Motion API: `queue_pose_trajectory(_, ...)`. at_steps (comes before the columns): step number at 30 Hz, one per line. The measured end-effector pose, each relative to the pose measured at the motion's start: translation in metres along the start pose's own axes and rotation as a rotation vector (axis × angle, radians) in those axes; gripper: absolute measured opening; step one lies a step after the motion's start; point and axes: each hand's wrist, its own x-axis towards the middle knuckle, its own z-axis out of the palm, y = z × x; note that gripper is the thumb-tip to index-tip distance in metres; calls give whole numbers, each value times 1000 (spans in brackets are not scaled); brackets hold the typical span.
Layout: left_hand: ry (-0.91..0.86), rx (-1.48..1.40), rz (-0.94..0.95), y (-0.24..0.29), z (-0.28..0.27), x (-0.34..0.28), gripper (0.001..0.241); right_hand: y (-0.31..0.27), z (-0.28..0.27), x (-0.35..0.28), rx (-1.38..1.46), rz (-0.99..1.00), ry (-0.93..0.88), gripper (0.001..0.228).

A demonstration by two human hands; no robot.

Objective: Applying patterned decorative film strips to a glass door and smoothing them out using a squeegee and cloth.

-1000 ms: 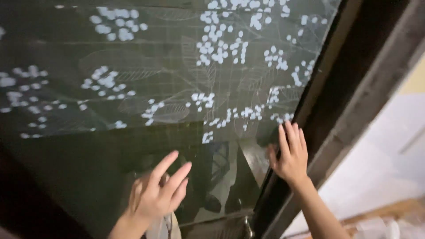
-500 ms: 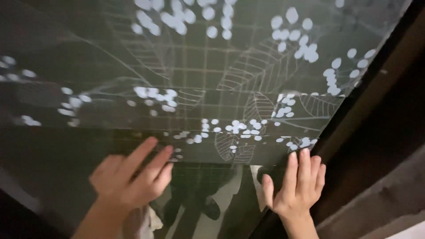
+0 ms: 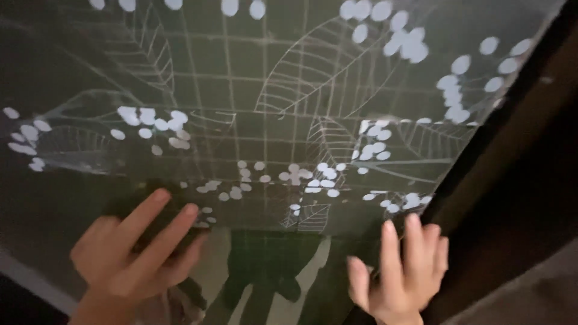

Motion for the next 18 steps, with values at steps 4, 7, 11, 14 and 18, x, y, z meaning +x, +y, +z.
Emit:
queue_pose_trajectory(4,90,-8,8,-1,5,2,35,-22,-4,15,323,137,-103,60)
queue_pose_trajectory(7,133,-2,0,5,3,8,30,-28,13,21,252,-38,-89,56)
queue_pose_trajectory(11,116,45,35,0,1,8,31,-28,30,20,252,-57,-12,56)
queue_pose_trajectory(14,172,32,99,-3,4,10,26,-29,33,19,234,-58,2,56)
queue_pose_trajectory(18,18,20,208,-3,1,17,21,-31,37,20,235,-55,56,53)
